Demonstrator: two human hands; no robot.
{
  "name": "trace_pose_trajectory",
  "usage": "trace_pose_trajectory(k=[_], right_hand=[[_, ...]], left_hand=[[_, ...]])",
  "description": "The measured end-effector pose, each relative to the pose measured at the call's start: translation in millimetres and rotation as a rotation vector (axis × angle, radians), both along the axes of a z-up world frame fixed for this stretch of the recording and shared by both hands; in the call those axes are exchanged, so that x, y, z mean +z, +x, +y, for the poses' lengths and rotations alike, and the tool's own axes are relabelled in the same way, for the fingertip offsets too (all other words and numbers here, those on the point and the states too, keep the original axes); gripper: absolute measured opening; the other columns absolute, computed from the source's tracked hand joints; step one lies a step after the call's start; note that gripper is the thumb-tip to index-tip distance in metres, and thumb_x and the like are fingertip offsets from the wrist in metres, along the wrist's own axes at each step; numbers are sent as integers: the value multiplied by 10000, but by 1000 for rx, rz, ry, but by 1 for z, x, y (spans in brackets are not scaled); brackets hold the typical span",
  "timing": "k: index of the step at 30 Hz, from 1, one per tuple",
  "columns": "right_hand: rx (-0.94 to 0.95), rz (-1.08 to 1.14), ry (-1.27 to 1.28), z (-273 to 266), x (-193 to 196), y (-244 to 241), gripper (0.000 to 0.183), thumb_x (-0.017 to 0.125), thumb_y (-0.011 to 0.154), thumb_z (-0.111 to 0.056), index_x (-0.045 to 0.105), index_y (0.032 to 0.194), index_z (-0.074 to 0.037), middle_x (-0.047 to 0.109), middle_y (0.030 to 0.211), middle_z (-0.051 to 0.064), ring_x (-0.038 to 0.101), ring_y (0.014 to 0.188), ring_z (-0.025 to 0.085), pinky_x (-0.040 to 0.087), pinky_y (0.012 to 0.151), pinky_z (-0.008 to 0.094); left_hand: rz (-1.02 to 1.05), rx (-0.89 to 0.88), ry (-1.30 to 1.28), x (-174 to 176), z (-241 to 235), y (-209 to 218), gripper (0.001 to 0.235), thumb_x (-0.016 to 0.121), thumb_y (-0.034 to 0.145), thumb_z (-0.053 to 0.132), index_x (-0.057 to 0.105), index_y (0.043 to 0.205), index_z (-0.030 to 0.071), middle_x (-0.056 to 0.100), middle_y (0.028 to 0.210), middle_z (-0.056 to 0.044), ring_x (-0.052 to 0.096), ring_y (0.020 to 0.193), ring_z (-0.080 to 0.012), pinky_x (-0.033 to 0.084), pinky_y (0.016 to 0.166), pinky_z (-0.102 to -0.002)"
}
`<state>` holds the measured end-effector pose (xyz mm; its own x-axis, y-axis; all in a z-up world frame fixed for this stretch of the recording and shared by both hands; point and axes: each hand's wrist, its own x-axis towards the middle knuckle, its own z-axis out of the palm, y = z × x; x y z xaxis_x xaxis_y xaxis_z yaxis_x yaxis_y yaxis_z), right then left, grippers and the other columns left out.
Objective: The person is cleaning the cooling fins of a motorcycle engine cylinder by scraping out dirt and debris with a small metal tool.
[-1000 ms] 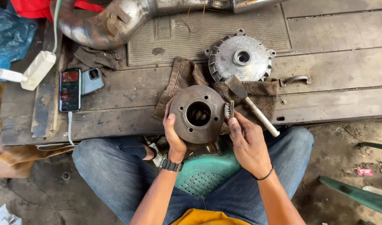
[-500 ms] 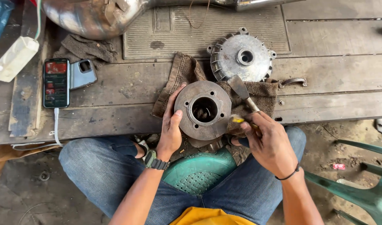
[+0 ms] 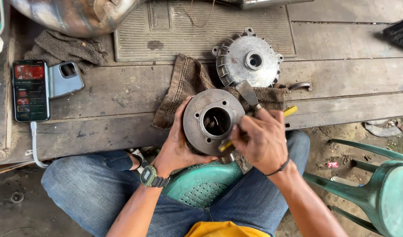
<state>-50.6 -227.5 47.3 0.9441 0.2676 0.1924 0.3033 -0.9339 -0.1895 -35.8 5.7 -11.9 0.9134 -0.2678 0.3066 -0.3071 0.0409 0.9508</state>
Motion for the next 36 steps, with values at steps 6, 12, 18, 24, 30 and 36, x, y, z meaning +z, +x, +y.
trace_pose_trajectory(k=[6, 12, 18, 24, 30, 36], right_hand=[[0, -64, 43, -6, 8, 9, 267, 714, 846, -244, 536, 658, -181, 521, 557, 26, 573, 722, 262, 411, 868, 434], [-114, -107, 100, -43, -7, 18, 363, 673, 935, -236, 450, 659, -161, 464, 504, 32, 585, 724, 268, 411, 879, 362], [-28, -121, 77, -14, 1, -1, 293, 725, 834, -183, 507, 640, -160, 491, 577, 38, 567, 683, 268, 398, 827, 417], [29, -93, 204, 7, -1, -19, 366, 654, 886, -247, 425, 605, -197, 463, 523, -4, 552, 636, 227, 394, 811, 358], [-17, -154, 112, -29, -6, 8, 298, 688, 880, -159, 497, 650, -147, 478, 599, 74, 554, 695, 313, 385, 807, 447], [-153, -170, 86, -31, 2, 13, 366, 675, 957, -189, 439, 682, -144, 435, 528, 63, 583, 702, 293, 400, 838, 372]], left_hand=[[32, -12, -32, -1, 1, 0, 1343, 1011, 537, 405, 245, 1546, -42, 322, 1559, -349, 314, 1475, -532, 254, 1202, -678], [44, -18, -41, 2, -1, 1, 1333, 1008, 553, 406, 238, 1540, -53, 310, 1564, -343, 291, 1492, -528, 223, 1223, -663], [36, -43, -59, 3, -1, -1, 1293, 985, 617, 412, 214, 1554, -35, 280, 1582, -324, 253, 1507, -523, 207, 1226, -679], [14, -63, -63, -4, 0, 0, 1285, 974, 638, 429, 201, 1564, -16, 272, 1592, -304, 220, 1518, -513, 194, 1225, -681], [45, -68, -96, 1, 1, 0, 1289, 966, 659, 403, 167, 1570, -36, 266, 1580, -316, 237, 1507, -520, 179, 1229, -695], [-8, -20, -71, -5, -7, 2, 1327, 1004, 588, 400, 210, 1534, -84, 302, 1546, -347, 279, 1484, -545, 204, 1231, -676]])
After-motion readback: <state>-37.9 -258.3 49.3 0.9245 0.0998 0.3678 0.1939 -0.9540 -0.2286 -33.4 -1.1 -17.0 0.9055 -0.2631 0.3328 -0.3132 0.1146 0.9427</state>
